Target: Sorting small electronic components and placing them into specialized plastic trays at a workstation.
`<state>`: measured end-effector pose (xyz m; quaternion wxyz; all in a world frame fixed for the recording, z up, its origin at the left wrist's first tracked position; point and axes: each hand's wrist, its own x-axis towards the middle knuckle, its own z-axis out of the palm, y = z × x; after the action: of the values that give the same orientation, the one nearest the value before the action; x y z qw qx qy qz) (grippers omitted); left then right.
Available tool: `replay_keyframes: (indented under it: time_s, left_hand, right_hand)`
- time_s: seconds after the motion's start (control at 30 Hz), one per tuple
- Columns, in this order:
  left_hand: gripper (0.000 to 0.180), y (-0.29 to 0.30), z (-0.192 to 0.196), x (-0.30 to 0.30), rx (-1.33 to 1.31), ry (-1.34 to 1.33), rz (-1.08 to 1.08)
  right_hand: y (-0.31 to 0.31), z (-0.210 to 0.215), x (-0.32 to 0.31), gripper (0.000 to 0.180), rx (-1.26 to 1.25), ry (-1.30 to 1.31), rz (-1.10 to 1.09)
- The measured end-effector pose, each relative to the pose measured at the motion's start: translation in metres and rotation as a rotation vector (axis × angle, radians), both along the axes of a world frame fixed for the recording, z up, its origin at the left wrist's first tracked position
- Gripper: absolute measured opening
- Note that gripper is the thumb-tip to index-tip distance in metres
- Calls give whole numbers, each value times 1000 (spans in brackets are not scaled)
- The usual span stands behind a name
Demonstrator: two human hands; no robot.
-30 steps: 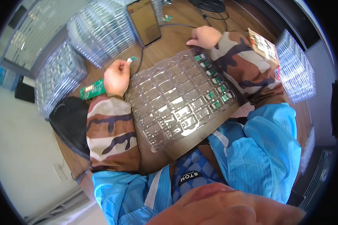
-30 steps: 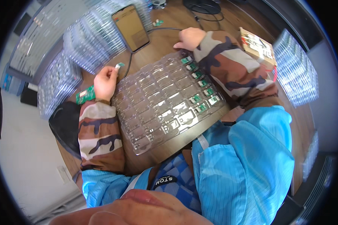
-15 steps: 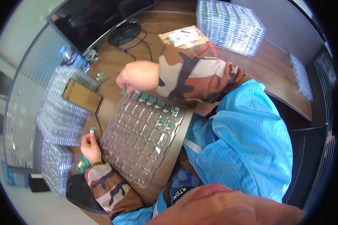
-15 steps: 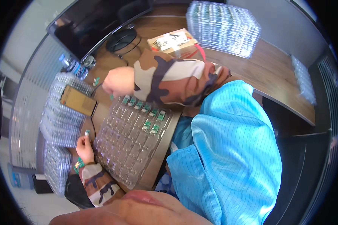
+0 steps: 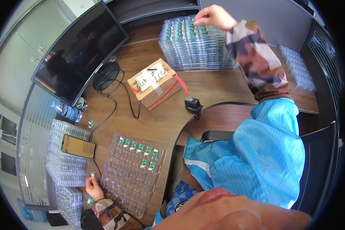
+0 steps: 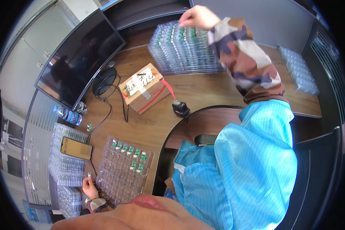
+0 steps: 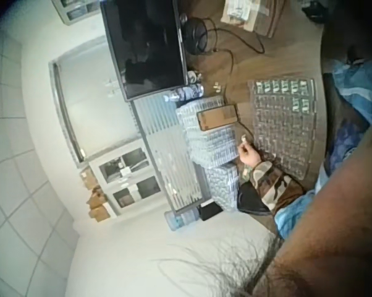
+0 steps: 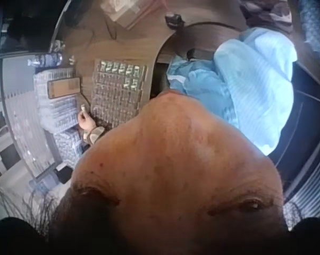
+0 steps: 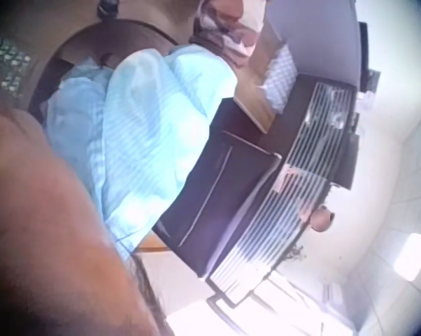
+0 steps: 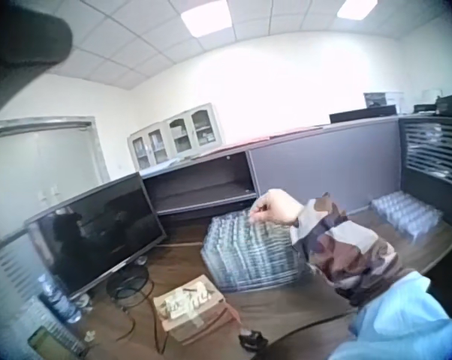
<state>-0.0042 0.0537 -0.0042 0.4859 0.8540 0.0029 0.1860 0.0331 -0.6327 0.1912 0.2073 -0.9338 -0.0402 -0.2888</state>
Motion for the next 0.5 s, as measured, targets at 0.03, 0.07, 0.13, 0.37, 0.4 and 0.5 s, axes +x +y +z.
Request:
replay_keyframes:
  time_s: [0.03, 0.07, 0.13, 0.37, 0.4, 0.5]
  left_hand:
    - [14, 1, -2, 1, -7, -1, -7]
    - [14, 2, -1, 0, 11, -5, 0]
    - [14, 6, -2, 1, 29, 8, 10]
    - [15, 3, -2, -1, 47, 26, 34]
    - [15, 3, -2, -1, 33, 32, 36]
    - [15, 5, -2, -1, 26, 34, 30]
  right_hand:
    - [-27, 4, 3, 16, -27, -25, -87]
    - [-42, 9, 3, 13, -64, -37, -225]
    - [-67, 11, 7, 14, -44, 141, -340]
    - [-92, -18, 31, 16, -116, 184, -374]
    - [-92, -19, 32, 16, -116, 185, -372]
    - [-91, -20, 32, 16, -99, 186, -366]
